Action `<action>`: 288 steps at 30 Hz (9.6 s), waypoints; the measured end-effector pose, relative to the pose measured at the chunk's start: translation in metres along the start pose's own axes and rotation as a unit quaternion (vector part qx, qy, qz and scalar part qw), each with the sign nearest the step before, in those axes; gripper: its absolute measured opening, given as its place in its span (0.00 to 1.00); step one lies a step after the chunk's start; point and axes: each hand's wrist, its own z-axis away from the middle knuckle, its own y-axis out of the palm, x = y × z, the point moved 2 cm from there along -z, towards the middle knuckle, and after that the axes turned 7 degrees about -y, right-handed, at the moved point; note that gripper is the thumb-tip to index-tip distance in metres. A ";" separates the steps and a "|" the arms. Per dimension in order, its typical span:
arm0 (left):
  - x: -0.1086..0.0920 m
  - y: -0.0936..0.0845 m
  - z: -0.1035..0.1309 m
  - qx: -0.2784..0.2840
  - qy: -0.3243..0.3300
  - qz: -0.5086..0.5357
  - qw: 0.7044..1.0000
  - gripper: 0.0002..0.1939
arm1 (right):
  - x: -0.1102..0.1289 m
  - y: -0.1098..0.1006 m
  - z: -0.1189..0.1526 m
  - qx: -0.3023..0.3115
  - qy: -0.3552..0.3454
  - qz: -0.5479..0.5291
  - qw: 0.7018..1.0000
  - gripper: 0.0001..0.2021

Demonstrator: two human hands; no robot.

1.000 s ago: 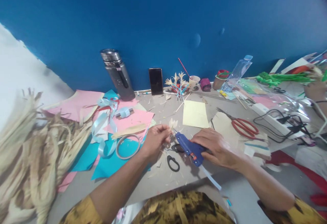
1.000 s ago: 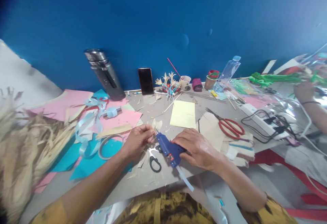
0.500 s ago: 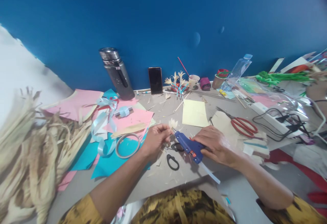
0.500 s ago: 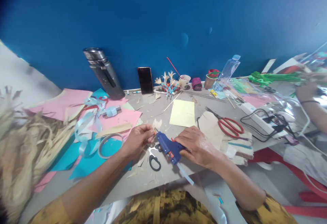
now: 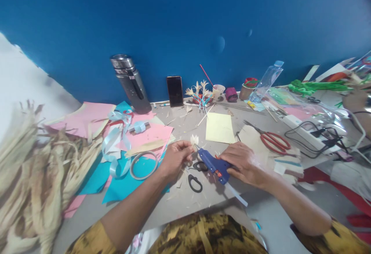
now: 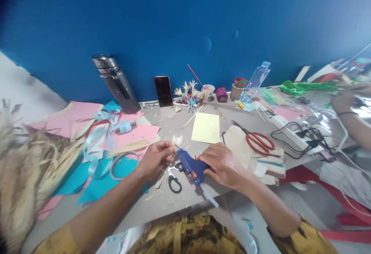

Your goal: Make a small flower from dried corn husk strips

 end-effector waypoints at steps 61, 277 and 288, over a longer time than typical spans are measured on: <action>-0.022 0.011 0.024 -0.200 0.164 -0.099 0.961 0.02 | 0.042 0.070 -0.090 -0.386 0.414 -0.377 0.733 0.10; -0.027 0.002 0.019 -0.098 0.105 -0.011 0.990 0.10 | 0.034 0.027 -0.102 -0.244 0.280 0.023 0.928 0.03; -0.020 0.002 0.014 -0.018 0.068 0.073 0.995 0.13 | 0.042 0.024 -0.101 -0.237 0.239 0.084 0.938 0.05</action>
